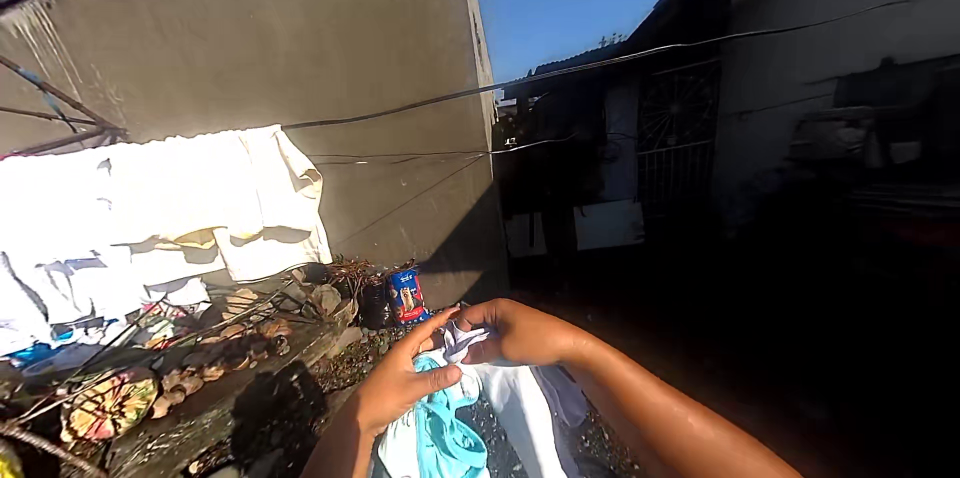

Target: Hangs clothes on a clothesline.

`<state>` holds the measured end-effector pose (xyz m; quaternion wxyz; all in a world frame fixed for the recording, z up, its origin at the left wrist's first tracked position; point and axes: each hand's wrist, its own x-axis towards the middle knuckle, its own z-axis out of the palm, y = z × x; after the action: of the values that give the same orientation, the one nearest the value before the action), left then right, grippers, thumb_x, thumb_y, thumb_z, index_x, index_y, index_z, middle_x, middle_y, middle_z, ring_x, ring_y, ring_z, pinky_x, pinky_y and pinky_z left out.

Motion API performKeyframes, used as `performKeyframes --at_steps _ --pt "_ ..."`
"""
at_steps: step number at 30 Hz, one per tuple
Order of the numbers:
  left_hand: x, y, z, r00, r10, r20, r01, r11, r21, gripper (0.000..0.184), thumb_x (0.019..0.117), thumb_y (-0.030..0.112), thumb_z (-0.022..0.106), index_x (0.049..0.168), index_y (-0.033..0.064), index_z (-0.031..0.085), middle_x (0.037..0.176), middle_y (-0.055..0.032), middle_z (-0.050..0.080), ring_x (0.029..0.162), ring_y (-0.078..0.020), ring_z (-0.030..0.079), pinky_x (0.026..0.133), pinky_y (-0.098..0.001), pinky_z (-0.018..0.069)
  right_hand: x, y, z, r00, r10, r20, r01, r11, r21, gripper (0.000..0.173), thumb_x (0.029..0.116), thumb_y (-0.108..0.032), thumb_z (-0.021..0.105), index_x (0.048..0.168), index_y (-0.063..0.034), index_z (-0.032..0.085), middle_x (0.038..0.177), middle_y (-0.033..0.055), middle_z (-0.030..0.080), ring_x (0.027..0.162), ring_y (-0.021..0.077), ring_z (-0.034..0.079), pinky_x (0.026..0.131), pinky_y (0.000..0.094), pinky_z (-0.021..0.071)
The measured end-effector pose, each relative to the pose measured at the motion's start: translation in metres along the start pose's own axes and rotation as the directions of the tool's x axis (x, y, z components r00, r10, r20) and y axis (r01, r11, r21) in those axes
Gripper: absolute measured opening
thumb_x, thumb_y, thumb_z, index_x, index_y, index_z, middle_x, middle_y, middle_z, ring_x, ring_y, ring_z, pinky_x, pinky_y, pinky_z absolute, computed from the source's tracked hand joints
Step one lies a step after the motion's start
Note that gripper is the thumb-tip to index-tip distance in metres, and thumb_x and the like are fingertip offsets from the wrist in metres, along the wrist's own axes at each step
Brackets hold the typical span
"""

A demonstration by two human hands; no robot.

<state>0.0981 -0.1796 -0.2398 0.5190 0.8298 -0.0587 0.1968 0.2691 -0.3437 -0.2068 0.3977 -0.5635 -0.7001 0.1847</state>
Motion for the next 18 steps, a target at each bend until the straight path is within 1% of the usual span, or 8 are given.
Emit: performKeyframes --at_steps 3,5,7,10,13,15,16,18 --pt "0.001 -0.008 0.0 0.998 0.046 0.043 -0.043 0.997 -0.062 0.032 0.0832 0.014 0.078 0.113 0.009 0.066 0.104 0.0056 0.07 0.097 -0.0033 0.066 0.088 -0.0237 0.0559 -0.014 0.001 -0.012 0.999 0.004 0.036 -0.003 1.0 -0.015 0.009 0.0939 -0.011 0.072 0.096 -0.0044 0.066 0.079 -0.0031 0.06 0.071 -0.0001 0.054 0.066 0.0191 0.0447" --pt "-0.002 -0.012 -0.003 0.997 0.072 0.006 -0.072 0.997 -0.028 0.015 0.0857 0.014 0.074 0.1 0.0143 0.069 0.096 0.0116 0.069 0.089 0.0014 0.065 0.082 -0.0201 0.0559 -0.022 0.003 -0.021 0.998 0.027 0.052 -0.023 0.996 -0.084 0.014 0.0923 -0.01 0.073 0.102 -0.0032 0.067 0.083 0.0004 0.063 0.073 0.0026 0.056 0.068 0.0217 0.047" --pt "-0.011 -0.005 -0.012 0.988 0.004 -0.156 0.006 0.998 0.068 0.015 0.0887 0.02 0.071 0.103 0.0145 0.069 0.096 0.0105 0.069 0.089 0.0008 0.066 0.082 -0.0209 0.0568 -0.032 0.005 -0.034 0.992 0.099 0.075 -0.082 0.976 -0.202 0.02 0.0925 -0.011 0.073 0.109 -0.0021 0.065 0.088 0.0064 0.065 0.076 0.0094 0.059 0.071 0.0298 0.0496" --pt "-0.016 0.017 -0.028 0.895 -0.117 -0.431 0.22 0.956 0.197 0.015 0.0919 0.01 0.067 0.107 0.0085 0.068 0.092 0.0024 0.07 0.082 -0.0036 0.067 0.076 -0.023 0.0575 -0.047 0.017 -0.062 0.962 0.257 0.09 -0.205 0.901 -0.383 0.022 0.0942 -0.012 0.071 0.113 -0.0023 0.065 0.092 0.0118 0.066 0.081 0.0196 0.062 0.076 0.0418 0.0507" --pt "-0.015 0.033 -0.042 0.851 -0.079 -0.52 0.283 0.902 0.325 0.016 0.0932 0.009 0.066 0.108 0.007 0.07 0.093 0.0007 0.071 0.082 -0.003 0.067 0.076 -0.0231 0.0566 -0.056 0.035 -0.085 0.951 0.309 -0.004 -0.278 0.852 -0.444 0.018 0.0954 -0.008 0.066 0.112 -0.0003 0.068 0.093 0.0149 0.067 0.084 0.0245 0.063 0.078 0.0475 0.0508" --pt "-0.012 0.04 -0.048 0.842 -0.015 -0.54 0.296 0.849 0.438 0.013 0.0953 0.007 0.066 0.107 0.006 0.072 0.097 0.0 0.072 0.086 -0.0013 0.066 0.08 -0.0234 0.0544 -0.058 0.041 -0.092 0.961 0.236 -0.145 -0.276 0.849 -0.45 0.013 0.0948 -0.005 0.063 0.105 0.0005 0.069 0.088 0.0139 0.066 0.081 0.023 0.062 0.076 0.0455 0.0486" --pt "-0.01 0.042 -0.051 0.841 0.016 -0.541 0.3 0.818 0.491 0.013 0.0963 0.008 0.066 0.107 0.0059 0.073 0.1 -0.0013 0.072 0.089 -0.0023 0.065 0.084 -0.0263 0.0534 -0.058 0.042 -0.094 0.955 0.187 -0.232 -0.274 0.857 -0.437 0.015 0.094 -0.002 0.061 0.106 0.0001 0.07 0.09 0.0134 0.067 0.083 0.0215 0.063 0.077 0.0441 0.0498" --pt "-0.007 0.042 -0.058 0.838 0.064 -0.542 0.317 0.751 0.579 0.016 0.0985 0.013 0.065 0.109 0.0068 0.074 0.106 -0.006 0.073 0.099 -0.0096 0.067 0.091 -0.0373 0.0518 -0.056 0.045 -0.096 0.915 0.099 -0.391 -0.258 0.889 -0.378 0.016 0.0959 -0.003 0.058 0.107 -0.0046 0.07 0.09 0.0064 0.068 0.077 0.0109 0.062 0.072 0.0323 0.0519"
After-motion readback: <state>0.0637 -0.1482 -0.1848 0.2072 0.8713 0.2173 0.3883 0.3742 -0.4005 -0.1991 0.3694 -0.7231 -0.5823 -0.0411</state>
